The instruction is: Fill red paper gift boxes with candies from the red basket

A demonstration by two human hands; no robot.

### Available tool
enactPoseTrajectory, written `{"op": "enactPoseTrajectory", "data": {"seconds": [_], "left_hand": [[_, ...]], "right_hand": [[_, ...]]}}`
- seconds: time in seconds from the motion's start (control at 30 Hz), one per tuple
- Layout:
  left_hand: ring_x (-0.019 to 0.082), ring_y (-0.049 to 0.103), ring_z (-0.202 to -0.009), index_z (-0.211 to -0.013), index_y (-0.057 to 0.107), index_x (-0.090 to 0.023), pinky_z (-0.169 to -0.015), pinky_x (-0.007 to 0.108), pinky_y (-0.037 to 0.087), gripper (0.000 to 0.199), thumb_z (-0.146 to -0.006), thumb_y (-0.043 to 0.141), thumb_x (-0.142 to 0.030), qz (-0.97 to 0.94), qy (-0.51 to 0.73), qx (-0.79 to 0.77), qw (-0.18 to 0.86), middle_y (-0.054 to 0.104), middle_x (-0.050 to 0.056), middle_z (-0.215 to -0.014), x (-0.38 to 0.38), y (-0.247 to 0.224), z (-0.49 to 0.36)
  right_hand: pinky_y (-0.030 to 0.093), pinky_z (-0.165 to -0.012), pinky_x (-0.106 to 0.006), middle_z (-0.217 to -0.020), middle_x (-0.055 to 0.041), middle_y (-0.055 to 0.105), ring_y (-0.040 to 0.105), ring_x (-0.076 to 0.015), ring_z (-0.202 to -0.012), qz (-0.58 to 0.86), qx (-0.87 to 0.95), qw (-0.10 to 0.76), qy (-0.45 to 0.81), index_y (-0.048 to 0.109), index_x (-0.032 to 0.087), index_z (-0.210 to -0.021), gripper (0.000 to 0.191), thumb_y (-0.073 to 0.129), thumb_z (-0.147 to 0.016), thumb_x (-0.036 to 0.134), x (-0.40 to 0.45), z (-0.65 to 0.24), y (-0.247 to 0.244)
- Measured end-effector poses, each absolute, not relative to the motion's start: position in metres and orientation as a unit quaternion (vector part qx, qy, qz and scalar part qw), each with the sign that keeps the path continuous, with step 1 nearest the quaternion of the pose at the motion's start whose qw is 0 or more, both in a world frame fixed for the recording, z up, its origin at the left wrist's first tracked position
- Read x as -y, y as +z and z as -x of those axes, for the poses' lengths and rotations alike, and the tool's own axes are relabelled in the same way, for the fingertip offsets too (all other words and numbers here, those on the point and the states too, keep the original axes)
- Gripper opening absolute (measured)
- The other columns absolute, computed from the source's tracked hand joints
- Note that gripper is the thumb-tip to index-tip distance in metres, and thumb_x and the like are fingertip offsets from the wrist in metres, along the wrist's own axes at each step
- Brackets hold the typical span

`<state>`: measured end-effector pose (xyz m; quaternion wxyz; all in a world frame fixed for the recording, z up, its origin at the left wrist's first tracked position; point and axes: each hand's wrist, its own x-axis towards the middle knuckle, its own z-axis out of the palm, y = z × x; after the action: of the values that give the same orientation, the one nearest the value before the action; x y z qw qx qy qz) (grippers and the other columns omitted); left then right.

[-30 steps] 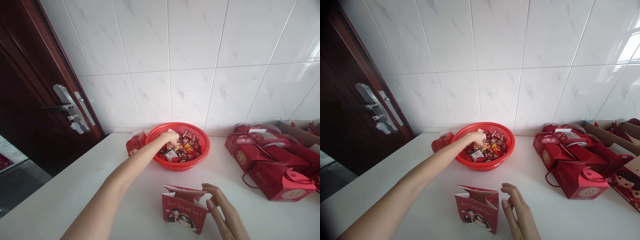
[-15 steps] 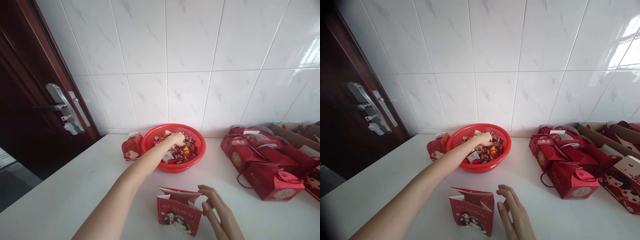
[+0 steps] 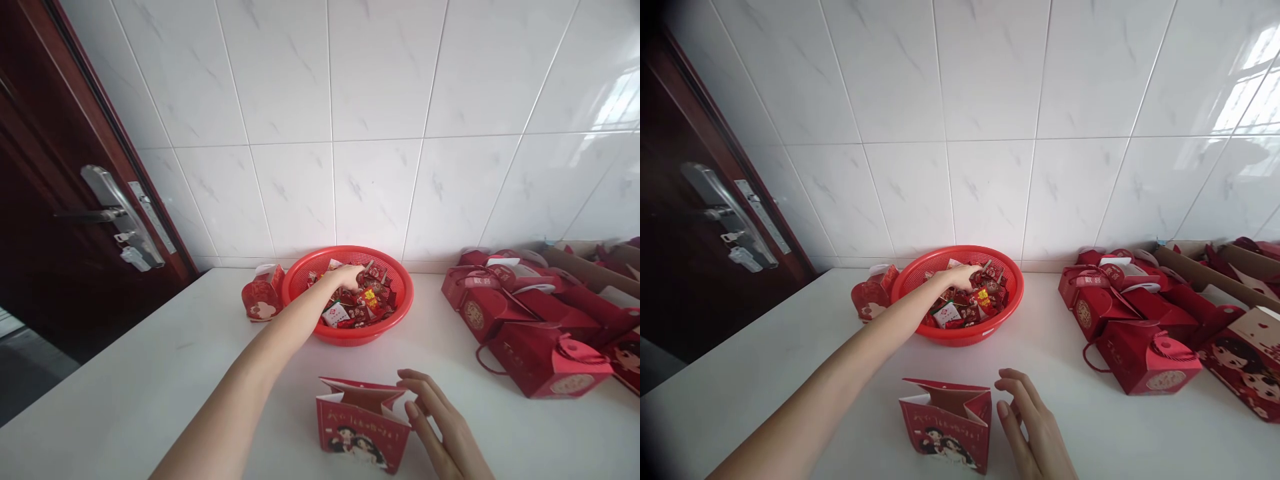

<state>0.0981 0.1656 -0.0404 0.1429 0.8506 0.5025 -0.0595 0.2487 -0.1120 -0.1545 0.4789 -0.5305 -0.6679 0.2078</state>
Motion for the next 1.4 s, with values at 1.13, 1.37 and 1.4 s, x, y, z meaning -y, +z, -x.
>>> {"op": "enactPoseTrajectory", "data": {"seconds": [1.13,1.37,1.4], "left_hand": [[0.02,0.068,-0.098,-0.103,0.069,-0.012,-0.091,0.032,0.053,0.027,-0.088,0.049,-0.021,-0.778,0.224,-0.273,0.52,0.073,0.011,-0.105,-0.124,-0.017,-0.115],[0.02,0.064,-0.104,-0.11,0.075,-0.021,-0.092,0.029,0.049,0.025,-0.086,0.067,-0.022,-0.881,0.098,-0.072,0.456,0.072,0.006,-0.101,-0.029,-0.026,-0.116],[0.02,0.063,-0.103,-0.111,0.075,-0.021,-0.089,0.028,0.05,0.026,-0.086,0.068,-0.023,-0.892,0.084,-0.062,0.44,0.072,0.006,-0.098,-0.025,-0.028,-0.115]], "right_hand": [[0.055,-0.067,-0.029,-0.07,0.0001,0.064,0.066,-0.018,-0.067,0.545,0.564,0.524,0.334,0.062,0.023,-0.118,0.04,0.046,-0.099,0.055,0.103,-0.265,-0.135],[0.055,-0.062,-0.031,-0.083,-0.0039,0.07,0.066,-0.0178,-0.065,0.474,0.508,0.595,0.404,0.061,0.024,-0.117,0.037,0.06,-0.093,0.053,0.105,-0.27,-0.126],[0.054,-0.062,-0.03,-0.076,-0.0026,0.068,0.065,-0.018,-0.063,0.483,0.502,0.595,0.402,0.063,0.023,-0.113,0.036,0.06,-0.093,0.054,0.106,-0.269,-0.125]]}}
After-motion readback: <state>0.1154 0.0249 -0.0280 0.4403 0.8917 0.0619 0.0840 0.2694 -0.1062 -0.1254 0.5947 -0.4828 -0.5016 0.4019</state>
